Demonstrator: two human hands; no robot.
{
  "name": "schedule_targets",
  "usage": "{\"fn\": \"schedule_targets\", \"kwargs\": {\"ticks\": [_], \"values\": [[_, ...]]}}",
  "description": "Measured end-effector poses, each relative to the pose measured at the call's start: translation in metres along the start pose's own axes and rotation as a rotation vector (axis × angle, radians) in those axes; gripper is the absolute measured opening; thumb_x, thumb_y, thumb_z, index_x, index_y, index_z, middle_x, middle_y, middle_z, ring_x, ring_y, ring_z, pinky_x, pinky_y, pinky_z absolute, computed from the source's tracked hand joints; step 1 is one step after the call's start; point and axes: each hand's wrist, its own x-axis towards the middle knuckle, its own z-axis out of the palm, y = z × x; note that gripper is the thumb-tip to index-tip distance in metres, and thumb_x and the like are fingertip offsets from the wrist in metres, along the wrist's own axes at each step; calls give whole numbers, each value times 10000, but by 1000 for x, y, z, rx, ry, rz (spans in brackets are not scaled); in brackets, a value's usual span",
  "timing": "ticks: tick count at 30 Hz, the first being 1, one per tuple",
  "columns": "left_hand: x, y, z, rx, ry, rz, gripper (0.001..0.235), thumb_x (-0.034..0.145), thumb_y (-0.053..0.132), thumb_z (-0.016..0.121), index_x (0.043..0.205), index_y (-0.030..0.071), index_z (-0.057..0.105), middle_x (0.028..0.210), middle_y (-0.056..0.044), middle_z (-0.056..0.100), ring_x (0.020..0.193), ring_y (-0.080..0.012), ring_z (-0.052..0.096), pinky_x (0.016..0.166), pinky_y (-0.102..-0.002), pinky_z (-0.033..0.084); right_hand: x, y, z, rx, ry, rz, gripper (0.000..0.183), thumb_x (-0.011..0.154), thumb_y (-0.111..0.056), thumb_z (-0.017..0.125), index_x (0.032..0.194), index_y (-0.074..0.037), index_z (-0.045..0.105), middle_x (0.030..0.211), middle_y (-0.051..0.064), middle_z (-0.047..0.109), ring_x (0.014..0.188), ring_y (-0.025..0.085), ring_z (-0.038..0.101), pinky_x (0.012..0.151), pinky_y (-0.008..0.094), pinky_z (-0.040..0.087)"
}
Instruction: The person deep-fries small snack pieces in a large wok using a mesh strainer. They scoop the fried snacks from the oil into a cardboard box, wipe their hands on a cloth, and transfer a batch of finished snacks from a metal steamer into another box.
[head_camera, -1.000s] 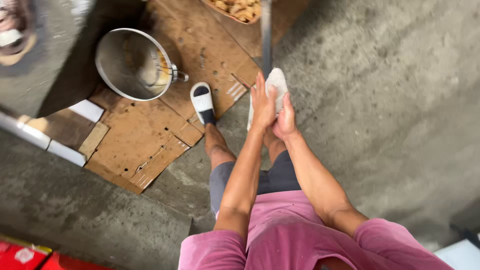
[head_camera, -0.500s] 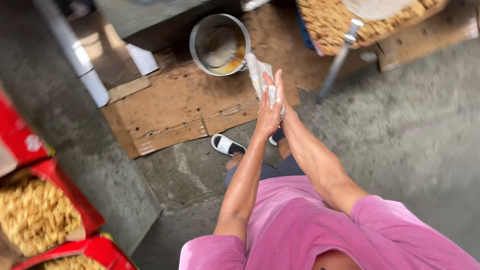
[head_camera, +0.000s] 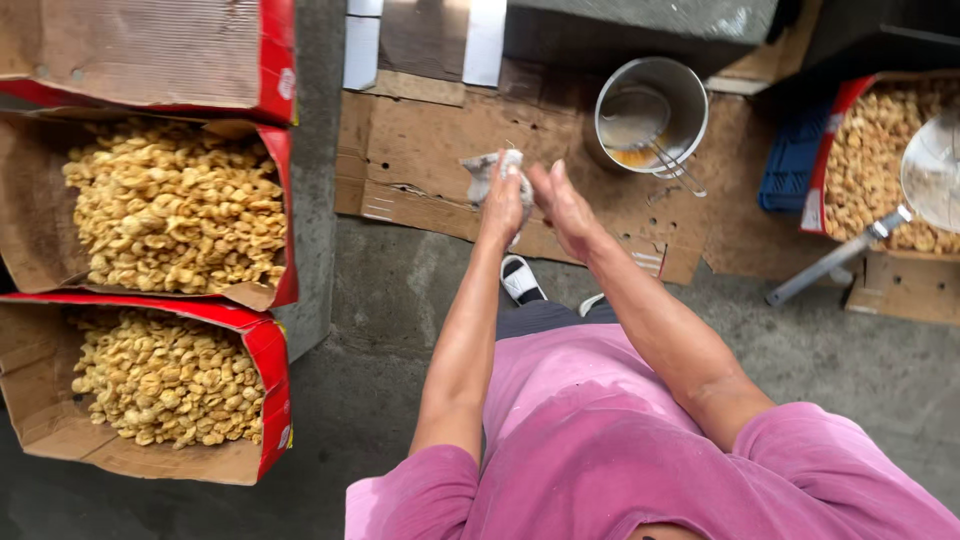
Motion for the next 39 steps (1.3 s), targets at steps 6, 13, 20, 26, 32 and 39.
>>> {"fn": "schedule_targets", "kwargs": {"ticks": [6,13,20,26,32,39], "values": [[-1,89,-21,-326,-179,228,734,1102,470,347,1678,82,112,1774,-87,79,1639,-271,48,1303,-362,86,127,-43,36,93,20,-247,964,978,-724,373,1628,-23,246,1706,65,256,1573,225,249,1261,368,186],[126,152,-66,-172,105,323,891,1095,604,332,1670,2,14,1767,-163,30,1646,-291,46,1322,-382,91,221,-138,94,147,-202,-208,935,1025,-735,372,1625,-18,357,1710,187,317,1523,251,342,1282,420,217],[250,195,-97,-611,160,143,824,1089,391,460,1700,26,45,1574,-180,127,1445,-269,176,1180,-381,211,253,-276,129,-108,-273,-140,934,924,-776,326,1638,-175,286,1711,58,230,1560,251,214,1235,459,238],[258,258,-98,-461,233,356,683,982,134,554,1600,-68,341,1517,-127,495,1309,-204,527,1101,-316,425,391,-317,164,-172,-295,-182,968,986,-778,303,1643,-76,191,1740,138,208,1601,253,129,1254,415,110],[318,339,-194,-250,305,335,416,987,27,544,1389,-60,606,1277,-113,708,1157,-165,671,1015,-288,522,467,-390,193,-203,-378,-101,569,944,-323,469,1370,-3,667,1300,156,675,1162,270,660,1051,417,523],[416,418,-309,-478,89,392,260,1108,108,568,1324,11,678,1161,-90,748,1058,-161,677,961,-318,559,509,-499,224,-289,-746,44,378,908,-141,531,1232,-16,681,1200,72,723,1112,198,673,1042,351,516]]}}
